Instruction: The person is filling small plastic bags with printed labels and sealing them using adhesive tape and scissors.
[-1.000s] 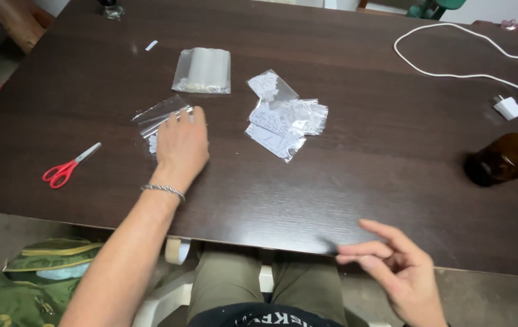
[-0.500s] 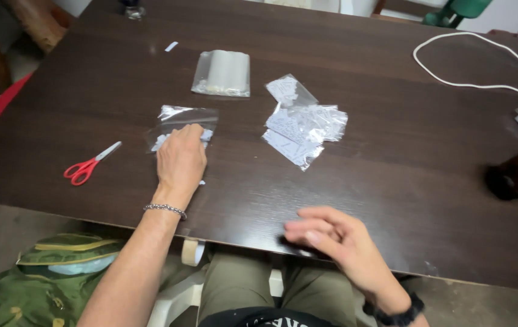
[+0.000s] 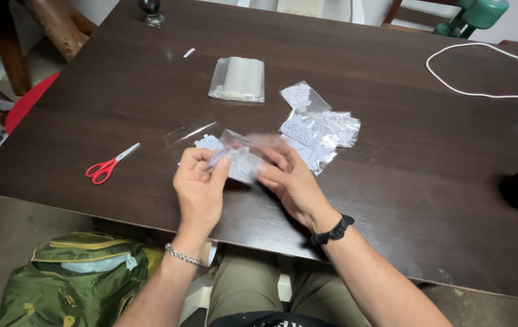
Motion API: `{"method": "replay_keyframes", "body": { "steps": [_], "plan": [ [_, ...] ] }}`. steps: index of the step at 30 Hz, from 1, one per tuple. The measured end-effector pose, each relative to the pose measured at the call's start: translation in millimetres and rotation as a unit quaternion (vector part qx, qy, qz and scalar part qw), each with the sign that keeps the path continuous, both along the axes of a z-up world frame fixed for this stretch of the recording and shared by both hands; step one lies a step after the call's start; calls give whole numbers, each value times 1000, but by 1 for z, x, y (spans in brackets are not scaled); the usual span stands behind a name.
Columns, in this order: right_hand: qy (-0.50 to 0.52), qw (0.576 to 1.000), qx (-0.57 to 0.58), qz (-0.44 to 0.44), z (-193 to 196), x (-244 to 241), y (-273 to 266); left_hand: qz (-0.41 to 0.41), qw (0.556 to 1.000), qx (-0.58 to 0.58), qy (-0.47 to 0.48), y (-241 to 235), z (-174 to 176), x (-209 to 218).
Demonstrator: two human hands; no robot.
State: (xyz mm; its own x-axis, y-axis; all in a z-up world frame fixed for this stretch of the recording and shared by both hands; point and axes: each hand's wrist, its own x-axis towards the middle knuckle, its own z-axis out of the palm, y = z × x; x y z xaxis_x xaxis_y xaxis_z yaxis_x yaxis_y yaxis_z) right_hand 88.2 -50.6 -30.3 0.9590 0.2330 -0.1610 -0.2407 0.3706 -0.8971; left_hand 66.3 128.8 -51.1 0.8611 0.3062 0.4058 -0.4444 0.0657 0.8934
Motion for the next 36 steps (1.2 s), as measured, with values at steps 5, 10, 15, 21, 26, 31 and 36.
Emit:
{"method": "replay_keyframes", "body": {
  "steps": [5,10,15,21,26,31,36],
  "plan": [
    [-16,996,9,-85,10,0,-24,-58,988,-125,74,-36,28,-17],
    [-41,987,-25,-156,13,7,-62,-103,974,-125,156,-52,26,-6],
    [-121,967,-133,-179,32,4,-89,-91,970,47,222,-57,17,16],
    [-138,948,-199,-207,32,-8,-156,3,960,157,233,-25,12,29],
    [-109,946,-198,-235,40,-37,-196,58,964,257,33,-52,57,-9],
    [-74,952,-213,-209,48,-70,-206,-233,961,122,90,-142,56,-39],
    [-120,919,-302,-221,67,-96,-231,-343,922,93,154,-206,44,-25]
  ]
}}
